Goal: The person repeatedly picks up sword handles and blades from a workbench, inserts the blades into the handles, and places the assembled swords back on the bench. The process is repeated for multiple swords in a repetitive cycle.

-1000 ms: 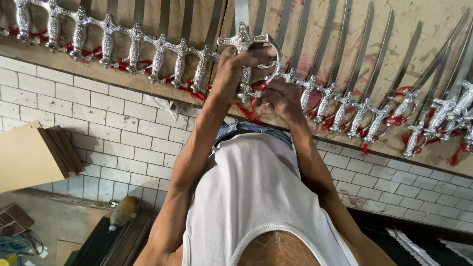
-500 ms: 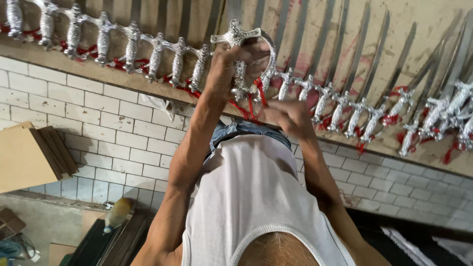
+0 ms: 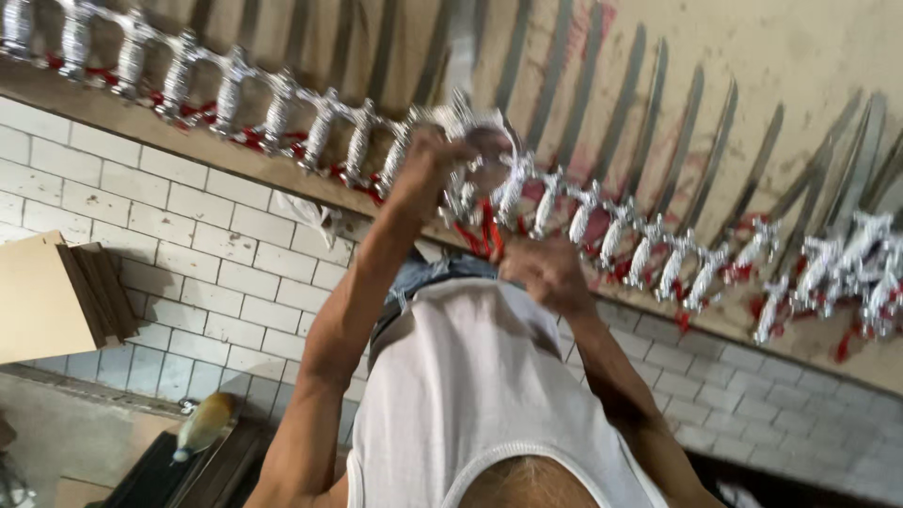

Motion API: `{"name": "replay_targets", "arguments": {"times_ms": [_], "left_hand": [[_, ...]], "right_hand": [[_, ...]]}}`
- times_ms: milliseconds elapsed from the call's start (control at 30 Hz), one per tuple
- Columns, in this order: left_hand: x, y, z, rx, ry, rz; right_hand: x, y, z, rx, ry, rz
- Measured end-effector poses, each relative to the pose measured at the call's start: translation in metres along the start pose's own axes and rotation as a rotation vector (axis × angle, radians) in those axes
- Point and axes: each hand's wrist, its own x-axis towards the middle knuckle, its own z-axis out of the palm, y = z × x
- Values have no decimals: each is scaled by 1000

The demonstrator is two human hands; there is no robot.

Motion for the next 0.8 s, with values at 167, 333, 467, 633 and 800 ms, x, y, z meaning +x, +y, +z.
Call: {"name": "replay_targets", "arguments": {"times_ms": [167,333,467,633,800], "left_hand": [[-2,23,-31,-353,121,-178],[13,43,-107,-163,104,-227],[30,36,-177,-64,-117,-356],[38,66,-254,1045,-440,263],[43,154,-358,1303,-394,-242]], "right_hand": [[31,0,2,-70,-95,4],[113,-33,-13,-450,22,28],[213,-58,-1,-856,121,-294],[328,-57,40,-1021,-383,-299],[386,-17,78,-240,-617,60]]}}
